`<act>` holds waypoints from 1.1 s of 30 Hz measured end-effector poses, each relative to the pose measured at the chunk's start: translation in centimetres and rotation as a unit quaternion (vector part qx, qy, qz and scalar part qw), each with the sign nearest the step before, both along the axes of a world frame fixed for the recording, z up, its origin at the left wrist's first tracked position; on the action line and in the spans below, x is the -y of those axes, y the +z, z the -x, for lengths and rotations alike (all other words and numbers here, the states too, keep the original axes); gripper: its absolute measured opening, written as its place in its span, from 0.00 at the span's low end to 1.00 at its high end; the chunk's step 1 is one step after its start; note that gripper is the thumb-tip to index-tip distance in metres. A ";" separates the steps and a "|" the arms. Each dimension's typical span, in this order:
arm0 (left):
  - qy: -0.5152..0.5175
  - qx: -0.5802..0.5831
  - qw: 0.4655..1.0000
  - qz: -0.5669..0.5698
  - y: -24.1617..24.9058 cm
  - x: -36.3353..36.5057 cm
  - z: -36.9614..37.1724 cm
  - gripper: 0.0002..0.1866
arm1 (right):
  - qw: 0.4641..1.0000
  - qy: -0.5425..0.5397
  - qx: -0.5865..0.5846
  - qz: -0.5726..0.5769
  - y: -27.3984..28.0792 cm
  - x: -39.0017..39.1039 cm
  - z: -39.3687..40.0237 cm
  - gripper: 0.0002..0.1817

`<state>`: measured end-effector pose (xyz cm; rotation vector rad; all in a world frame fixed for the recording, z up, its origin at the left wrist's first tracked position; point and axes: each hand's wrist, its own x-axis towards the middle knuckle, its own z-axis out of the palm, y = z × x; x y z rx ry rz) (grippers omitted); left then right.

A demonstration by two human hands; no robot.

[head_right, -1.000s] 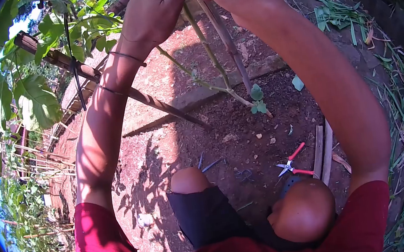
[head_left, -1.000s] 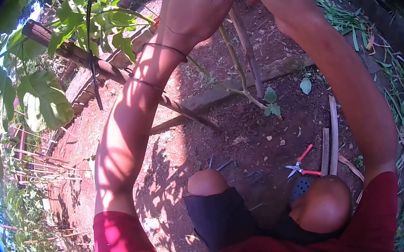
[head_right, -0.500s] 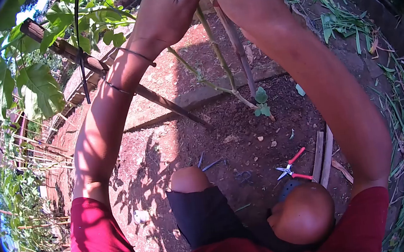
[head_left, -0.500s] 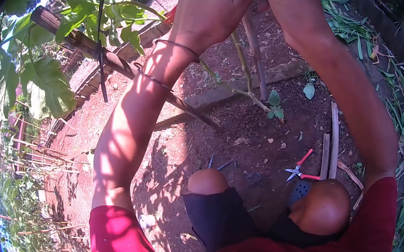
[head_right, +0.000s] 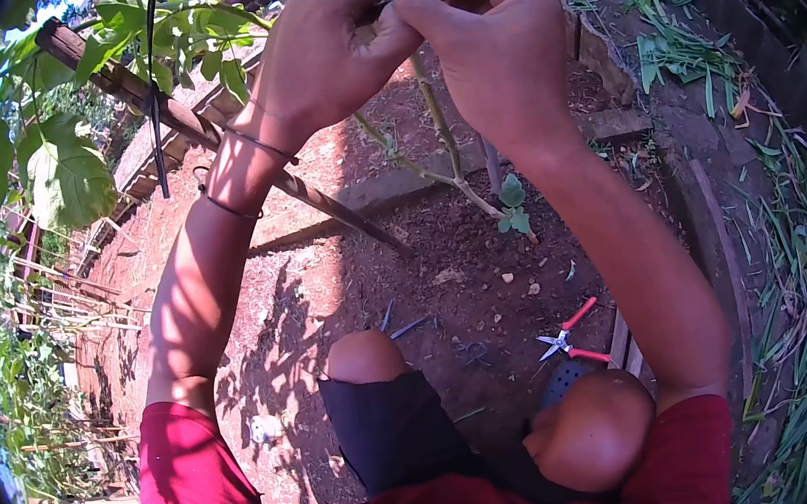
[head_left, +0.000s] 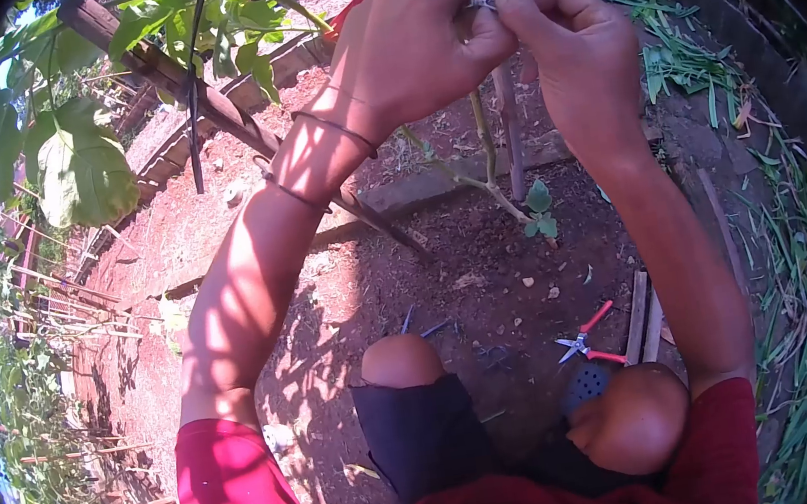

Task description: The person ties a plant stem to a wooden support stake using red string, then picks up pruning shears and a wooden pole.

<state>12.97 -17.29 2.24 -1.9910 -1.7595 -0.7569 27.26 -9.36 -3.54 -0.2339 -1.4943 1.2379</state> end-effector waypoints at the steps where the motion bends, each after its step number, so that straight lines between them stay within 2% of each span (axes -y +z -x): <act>1: 0.006 -0.034 0.999 0.024 -0.5 0.3 0.3 0.18 | 0.999 0.004 -0.046 -0.009 -0.6 0.3 0.1 0.05; 2: 0.010 -0.028 0.999 0.019 -1.0 0.7 0.6 0.18 | 0.996 0.011 -0.091 -0.018 -1.1 0.7 0.1 0.04; 4: -0.020 -0.032 0.999 0.002 -2.1 1.6 0.8 0.18 | 0.999 -0.011 -0.043 -0.029 -2.2 1.7 -0.2 0.02; 5: -0.053 -0.054 0.994 -0.077 -2.9 1.9 0.6 0.17 | 0.997 -0.008 -0.062 -0.036 -2.8 2.2 -0.1 0.03; 6: -0.048 -0.050 0.994 -0.085 -3.2 2.5 0.7 0.17 | 0.996 -0.005 -0.081 -0.041 -3.4 2.7 0.1 0.03; 9: -0.092 -0.064 0.992 -0.057 -4.8 3.8 1.3 0.12 | 0.997 -0.009 -0.036 -0.070 -4.8 3.8 -0.2 0.06; 12: -0.078 -0.062 0.994 -0.039 -6.0 5.5 1.9 0.12 | 0.996 0.001 -0.003 -0.089 -5.4 5.0 0.0 0.06; 16: -0.102 -0.075 0.989 -0.078 -7.1 7.1 2.7 0.10 | 0.994 0.009 0.057 -0.098 -5.0 6.7 0.0 0.04; 22: -0.092 -0.087 0.990 -0.053 -7.1 8.5 4.2 0.09 | 0.987 0.044 0.124 -0.095 -4.7 7.1 0.7 0.03; 28: -0.104 -0.065 0.992 -0.021 -6.9 8.3 4.8 0.14 | 0.977 0.027 0.168 -0.128 -3.6 7.2 0.7 0.03; 33: -0.108 -0.062 0.992 -0.024 -6.9 7.9 4.8 0.11 | 0.967 0.022 0.194 -0.162 -3.4 6.8 0.3 0.03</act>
